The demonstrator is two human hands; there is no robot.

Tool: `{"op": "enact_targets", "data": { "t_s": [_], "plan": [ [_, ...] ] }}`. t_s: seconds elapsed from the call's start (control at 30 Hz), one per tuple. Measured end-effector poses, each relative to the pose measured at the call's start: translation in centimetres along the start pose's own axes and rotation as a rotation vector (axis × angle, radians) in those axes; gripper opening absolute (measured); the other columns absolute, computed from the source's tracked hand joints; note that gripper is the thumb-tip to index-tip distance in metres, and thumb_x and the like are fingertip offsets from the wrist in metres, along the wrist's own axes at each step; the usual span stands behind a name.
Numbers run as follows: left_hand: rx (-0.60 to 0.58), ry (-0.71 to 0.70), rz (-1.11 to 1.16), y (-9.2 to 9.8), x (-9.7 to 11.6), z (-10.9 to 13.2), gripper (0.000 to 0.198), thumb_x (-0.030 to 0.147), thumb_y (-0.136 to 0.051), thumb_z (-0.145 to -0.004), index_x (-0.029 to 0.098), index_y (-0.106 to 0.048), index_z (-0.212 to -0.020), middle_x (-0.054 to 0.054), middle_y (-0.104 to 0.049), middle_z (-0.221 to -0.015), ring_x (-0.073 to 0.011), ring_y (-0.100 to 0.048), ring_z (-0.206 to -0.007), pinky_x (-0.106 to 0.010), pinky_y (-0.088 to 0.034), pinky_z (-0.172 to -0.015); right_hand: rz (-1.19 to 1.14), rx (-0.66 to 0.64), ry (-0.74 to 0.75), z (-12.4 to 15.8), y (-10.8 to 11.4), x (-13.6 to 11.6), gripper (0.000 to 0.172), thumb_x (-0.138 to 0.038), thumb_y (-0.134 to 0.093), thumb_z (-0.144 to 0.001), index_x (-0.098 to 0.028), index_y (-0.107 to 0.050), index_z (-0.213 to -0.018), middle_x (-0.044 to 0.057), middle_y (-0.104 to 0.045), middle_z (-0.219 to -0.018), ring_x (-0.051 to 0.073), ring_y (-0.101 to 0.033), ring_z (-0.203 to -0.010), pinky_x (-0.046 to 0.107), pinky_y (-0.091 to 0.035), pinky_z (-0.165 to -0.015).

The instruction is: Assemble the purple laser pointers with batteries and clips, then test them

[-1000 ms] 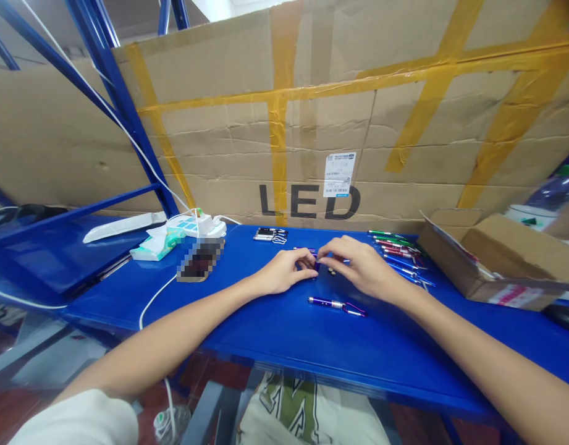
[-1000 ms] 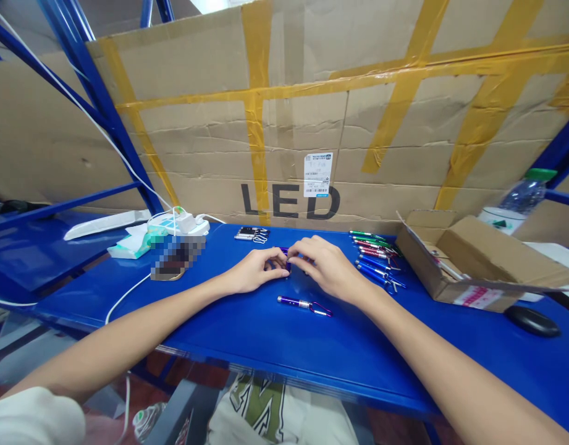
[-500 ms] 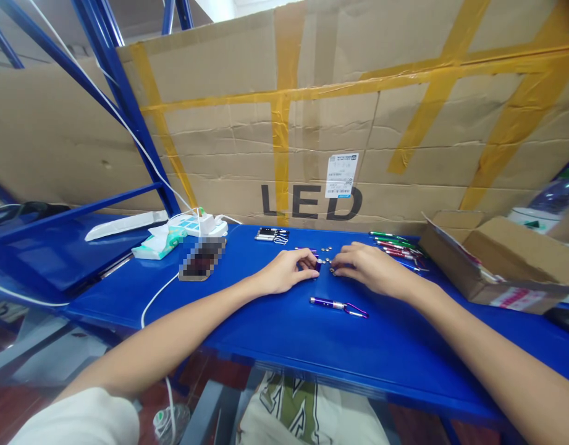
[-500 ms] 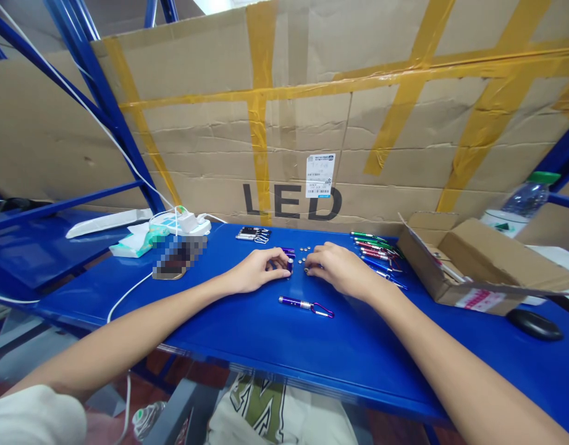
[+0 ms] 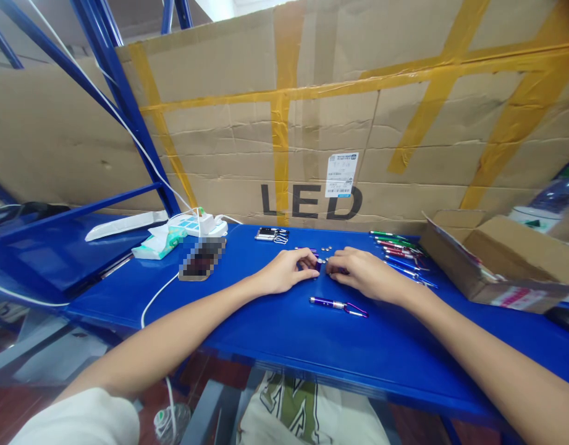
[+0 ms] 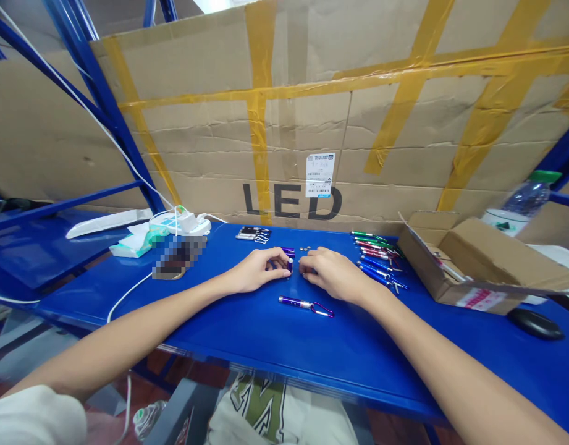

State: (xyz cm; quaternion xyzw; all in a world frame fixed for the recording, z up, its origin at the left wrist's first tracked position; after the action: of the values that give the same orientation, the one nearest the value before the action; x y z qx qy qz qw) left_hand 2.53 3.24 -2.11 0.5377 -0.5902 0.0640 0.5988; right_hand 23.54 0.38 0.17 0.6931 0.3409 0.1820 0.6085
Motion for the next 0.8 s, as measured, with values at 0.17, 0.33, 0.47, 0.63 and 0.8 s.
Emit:
{"op": "enact_targets", "data": {
  "t_s": [0.17,0.33,0.47,0.63,0.8],
  "plan": [
    [0.004,-0.002,0.002,0.0,0.0,0.0,0.02,0.029,-0.079,-0.093,0.016,-0.069,-0.104,-0.005,-0.077,-0.099,-0.019,-0.072,-0.092,-0.031,-0.053,-0.085,0.026,0.017,-0.002,0.0,0.2,0.1,0.013,-0.02,-0.06,-0.104,-0.023,-0.071,-0.098,0.007,-0.074,-0.103,0.027,-0.066,-0.096,0.038,-0.048,-0.083],
    [0.002,0.003,0.0,-0.1,0.0,0.0,0.02,0.029,-0.079,-0.093,0.016,-0.069,-0.104,-0.005,-0.077,-0.099,-0.0186,-0.072,-0.092,-0.03,-0.052,-0.083,0.031,0.067,0.015,0.0,0.5,0.1,0.013,-0.023,-0.058,-0.105,-0.023,-0.07,-0.1,0.008,-0.075,-0.104,0.027,-0.065,-0.095,0.038,-0.048,-0.082],
    [0.001,0.003,-0.005,0.0,-0.1,0.0,0.021,0.031,-0.078,-0.093,0.017,-0.069,-0.106,-0.005,-0.077,-0.1,-0.0188,-0.072,-0.093,-0.03,-0.052,-0.083,0.034,0.045,0.007,0.0,0.5,-0.1,0.013,-0.023,-0.058,-0.105,-0.022,-0.069,-0.1,0.009,-0.075,-0.105,0.027,-0.065,-0.096,0.039,-0.049,-0.082],
    [0.0,-0.012,0.001,0.0,-0.1,0.1,0.023,0.034,-0.078,-0.093,0.017,-0.069,-0.106,-0.005,-0.076,-0.101,-0.0192,-0.071,-0.093,-0.031,-0.054,-0.085,0.016,0.058,0.011,-0.1,0.5,-0.1,0.011,-0.024,-0.06,-0.104,-0.023,-0.07,-0.098,0.008,-0.075,-0.102,0.027,-0.066,-0.094,0.038,-0.049,-0.081],
    [-0.002,-0.024,0.0,0.0,-0.1,0.1,0.022,0.034,-0.078,-0.093,0.017,-0.069,-0.104,-0.005,-0.076,-0.1,-0.019,-0.071,-0.092,-0.032,-0.054,-0.085,-0.062,0.246,0.039,0.0,1.0,-0.3,0.016,-0.028,-0.056,-0.107,-0.023,-0.071,-0.107,0.008,-0.076,-0.103,0.026,-0.069,-0.094,0.037,-0.05,-0.083]
  ]
}}
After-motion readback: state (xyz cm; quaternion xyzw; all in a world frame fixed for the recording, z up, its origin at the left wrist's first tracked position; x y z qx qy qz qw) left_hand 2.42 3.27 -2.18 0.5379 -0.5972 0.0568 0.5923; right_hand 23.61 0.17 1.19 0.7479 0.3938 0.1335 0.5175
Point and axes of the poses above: each hand's wrist, its own z-axis away from the middle knuckle, its own y-axis out of the back of the hand, x = y × z, the point moved 3 cm from there along -z, towards the middle knuckle
